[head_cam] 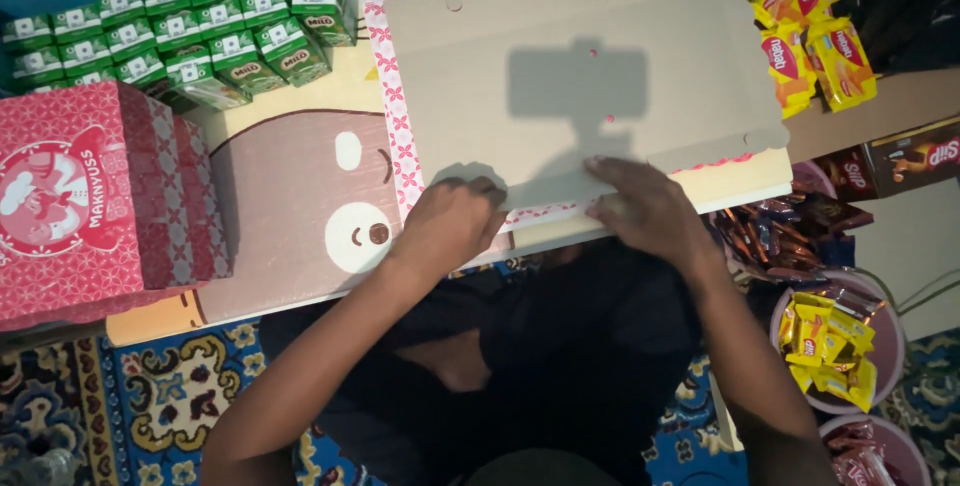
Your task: The person sits on the floor at a low table and folds flat pre-cut cardboard gift boxes into shape, pressing the sides and bottom flaps and stacking the finished pink printed boxes beside the stack of flat blanks.
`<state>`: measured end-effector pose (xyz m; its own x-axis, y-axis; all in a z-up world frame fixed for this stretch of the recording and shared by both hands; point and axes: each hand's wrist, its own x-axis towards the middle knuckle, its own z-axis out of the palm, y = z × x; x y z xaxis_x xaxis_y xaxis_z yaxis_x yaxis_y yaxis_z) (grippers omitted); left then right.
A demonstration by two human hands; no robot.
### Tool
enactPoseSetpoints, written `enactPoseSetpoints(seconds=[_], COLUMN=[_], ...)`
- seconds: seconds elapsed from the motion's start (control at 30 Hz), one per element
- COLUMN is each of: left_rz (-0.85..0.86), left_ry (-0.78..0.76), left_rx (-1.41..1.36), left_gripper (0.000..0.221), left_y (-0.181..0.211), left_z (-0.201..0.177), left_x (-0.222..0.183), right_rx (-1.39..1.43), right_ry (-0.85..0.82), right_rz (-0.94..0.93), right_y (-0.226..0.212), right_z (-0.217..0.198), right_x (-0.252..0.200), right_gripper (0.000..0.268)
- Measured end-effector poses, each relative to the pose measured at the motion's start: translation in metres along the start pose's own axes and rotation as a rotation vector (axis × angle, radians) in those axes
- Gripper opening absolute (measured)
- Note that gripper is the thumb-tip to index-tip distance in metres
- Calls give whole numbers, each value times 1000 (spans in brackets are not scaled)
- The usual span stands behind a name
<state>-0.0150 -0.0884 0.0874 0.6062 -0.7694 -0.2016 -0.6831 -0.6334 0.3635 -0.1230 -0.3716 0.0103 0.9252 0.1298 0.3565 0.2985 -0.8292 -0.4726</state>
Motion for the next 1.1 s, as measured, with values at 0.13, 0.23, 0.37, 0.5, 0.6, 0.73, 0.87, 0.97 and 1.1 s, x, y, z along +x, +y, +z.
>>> enactPoseSetpoints(seconds=[0.13,0.23,0.37,0.5,0.6,0.73,0.87,0.97,1.1], left_rz=[-47,-57,-22,-155,-171,-169,-40,172,237], left_ry=[-7,-26,62,84,78,149,173,225,466], left_rx=[-20,-41,-105,-124,-238,-264,-363,-486,-233], left_gripper=[44,47,35,33,32,24,29,46,50], left_y=[4,-1,-9,-33,-34,-47,-45,-45,-74], left_z=[-14,-14,-1,37,16,26,7,-13,0], left_x=[6,4,3,15,15,23,20,15,31], right_rx=[-46,40,101,93,16,-13,31,81,-84], right_ry=[26,-13,-47,-47,-4,-32,-94,-132,-120], right_rz=[6,59,68,114,131,150,300,371,242], right_y=[19,16,1,2,-4,10,-14,-31,-50], right_z=[9,6,-5,-5,-2,6,-7,-17,-27], right_x=[10,24,42,45,48,42,51,58,59], right_gripper=[49,47,26,15,12,26,27,43,55])
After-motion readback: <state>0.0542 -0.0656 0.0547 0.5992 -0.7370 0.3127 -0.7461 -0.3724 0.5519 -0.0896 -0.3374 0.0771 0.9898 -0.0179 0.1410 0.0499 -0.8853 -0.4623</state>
